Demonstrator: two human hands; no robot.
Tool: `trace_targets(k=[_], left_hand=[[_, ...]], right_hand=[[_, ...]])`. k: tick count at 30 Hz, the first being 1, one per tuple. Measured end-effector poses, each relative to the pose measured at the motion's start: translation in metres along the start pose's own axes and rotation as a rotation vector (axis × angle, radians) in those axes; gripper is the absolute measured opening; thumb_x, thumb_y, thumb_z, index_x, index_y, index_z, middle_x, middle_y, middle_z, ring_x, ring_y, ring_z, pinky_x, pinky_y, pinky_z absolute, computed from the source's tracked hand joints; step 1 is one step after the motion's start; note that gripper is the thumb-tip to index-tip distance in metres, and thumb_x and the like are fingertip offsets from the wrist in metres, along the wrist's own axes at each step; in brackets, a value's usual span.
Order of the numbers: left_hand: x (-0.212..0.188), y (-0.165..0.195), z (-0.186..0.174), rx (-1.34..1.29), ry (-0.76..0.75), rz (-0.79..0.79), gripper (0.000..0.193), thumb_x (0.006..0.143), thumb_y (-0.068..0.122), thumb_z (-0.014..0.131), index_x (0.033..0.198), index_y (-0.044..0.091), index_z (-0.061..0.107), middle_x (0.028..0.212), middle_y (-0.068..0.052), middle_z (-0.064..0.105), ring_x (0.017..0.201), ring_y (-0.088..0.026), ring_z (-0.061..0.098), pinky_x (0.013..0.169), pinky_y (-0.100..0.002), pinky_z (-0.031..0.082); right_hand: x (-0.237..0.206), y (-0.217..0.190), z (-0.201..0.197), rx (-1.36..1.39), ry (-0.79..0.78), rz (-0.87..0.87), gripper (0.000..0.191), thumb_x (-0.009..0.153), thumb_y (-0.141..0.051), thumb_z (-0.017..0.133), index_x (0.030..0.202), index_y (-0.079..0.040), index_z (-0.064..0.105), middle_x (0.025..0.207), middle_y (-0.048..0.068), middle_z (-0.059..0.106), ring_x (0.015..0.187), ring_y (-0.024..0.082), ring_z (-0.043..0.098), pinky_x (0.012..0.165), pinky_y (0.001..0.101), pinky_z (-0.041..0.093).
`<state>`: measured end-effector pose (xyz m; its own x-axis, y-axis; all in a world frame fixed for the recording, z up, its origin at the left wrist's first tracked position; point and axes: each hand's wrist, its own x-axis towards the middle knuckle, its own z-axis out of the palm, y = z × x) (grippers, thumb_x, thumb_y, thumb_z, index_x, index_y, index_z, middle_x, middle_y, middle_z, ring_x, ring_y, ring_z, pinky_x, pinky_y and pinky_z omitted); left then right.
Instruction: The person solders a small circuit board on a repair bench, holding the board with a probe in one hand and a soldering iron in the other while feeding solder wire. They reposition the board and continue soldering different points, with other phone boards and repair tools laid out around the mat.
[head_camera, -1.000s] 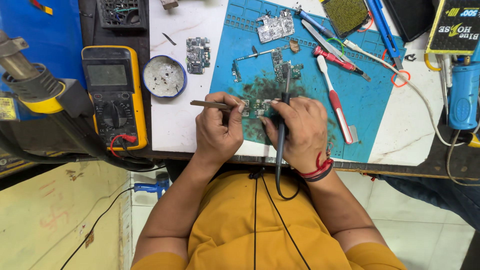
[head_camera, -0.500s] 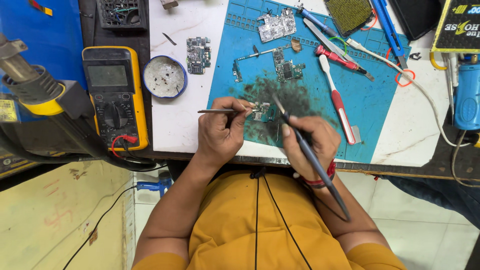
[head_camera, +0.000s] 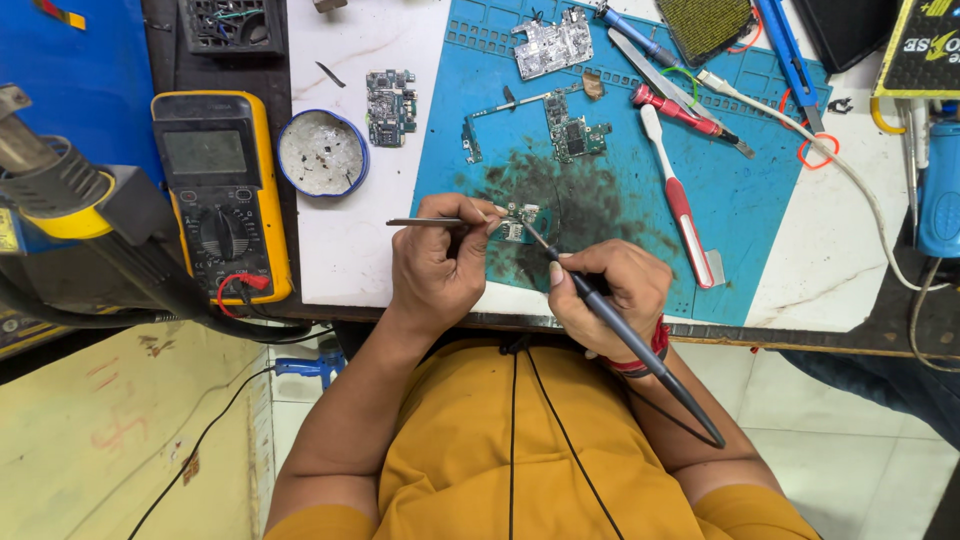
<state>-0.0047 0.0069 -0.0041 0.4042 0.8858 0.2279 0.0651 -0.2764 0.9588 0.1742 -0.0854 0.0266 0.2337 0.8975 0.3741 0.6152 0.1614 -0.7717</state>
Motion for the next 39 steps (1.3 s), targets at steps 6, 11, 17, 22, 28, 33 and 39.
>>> trace_targets(k=[6,11,17,22,28,33,39], left_hand=[[-0.0002,-0.001,0.0002,0.008,0.004,0.007,0.018,0.105,-0.002,0.065,0.111,0.003,0.049,0.1,-0.012,0.075,0.069,-0.006,0.063,0.06,-0.022,0.052],[0.0002,-0.0012,0.0002,0.007,0.0,-0.006,0.018,0.105,-0.001,0.065,0.11,0.003,0.049,0.099,-0.012,0.076,0.068,-0.006,0.064,0.058,-0.021,0.051],[-0.0002,-0.0002,0.0002,0.005,0.004,-0.011,0.017,0.105,0.0,0.065,0.111,0.003,0.049,0.099,-0.012,0.075,0.069,-0.006,0.064,0.058,-0.022,0.051],[0.0001,-0.0005,0.0001,0.011,0.0,-0.014,0.017,0.105,0.0,0.065,0.11,0.003,0.049,0.099,-0.012,0.075,0.067,-0.006,0.063,0.057,-0.021,0.05],[0.0006,-0.0014,0.0005,0.007,0.002,-0.015,0.017,0.105,0.0,0.065,0.11,0.003,0.049,0.098,-0.012,0.075,0.068,-0.006,0.064,0.058,-0.021,0.051],[0.0,-0.0007,0.0003,0.009,0.001,-0.011,0.017,0.106,0.001,0.065,0.11,0.004,0.049,0.1,-0.012,0.075,0.071,-0.007,0.067,0.059,-0.022,0.053],[0.0005,0.0,0.0002,0.026,0.003,-0.036,0.017,0.105,0.001,0.066,0.109,0.003,0.049,0.097,-0.012,0.076,0.066,-0.006,0.063,0.057,-0.022,0.05]], right_hand=[[0.0021,-0.0003,0.0002,0.015,-0.014,-0.031,0.015,0.077,0.002,0.077,0.085,0.0,0.065,0.076,0.012,0.068,0.062,0.022,0.066,0.06,0.0313,0.05],[0.0011,-0.0004,-0.0003,0.017,-0.013,-0.031,0.014,0.077,0.002,0.076,0.085,0.0,0.065,0.076,0.012,0.068,0.063,0.022,0.066,0.06,0.0315,0.05],[-0.0013,0.0003,-0.0009,0.012,0.006,0.019,0.014,0.078,0.001,0.078,0.085,0.0,0.066,0.073,0.01,0.066,0.06,0.02,0.064,0.058,0.0301,0.047],[0.0012,0.002,-0.0001,0.012,-0.02,0.002,0.015,0.078,0.001,0.079,0.085,0.0,0.065,0.076,0.01,0.067,0.061,0.02,0.064,0.059,0.0299,0.048],[0.0006,0.002,0.0003,0.022,-0.002,-0.003,0.015,0.079,0.001,0.078,0.086,0.0,0.065,0.077,0.01,0.068,0.061,0.02,0.064,0.059,0.0299,0.048],[0.0011,0.0013,-0.0009,-0.001,-0.025,0.01,0.014,0.077,0.001,0.078,0.085,0.0,0.066,0.075,0.01,0.067,0.06,0.02,0.063,0.058,0.0305,0.047],[0.0027,0.001,0.0005,0.01,-0.018,-0.004,0.014,0.078,0.001,0.078,0.085,0.0,0.066,0.076,0.01,0.067,0.061,0.02,0.063,0.059,0.0306,0.047]])
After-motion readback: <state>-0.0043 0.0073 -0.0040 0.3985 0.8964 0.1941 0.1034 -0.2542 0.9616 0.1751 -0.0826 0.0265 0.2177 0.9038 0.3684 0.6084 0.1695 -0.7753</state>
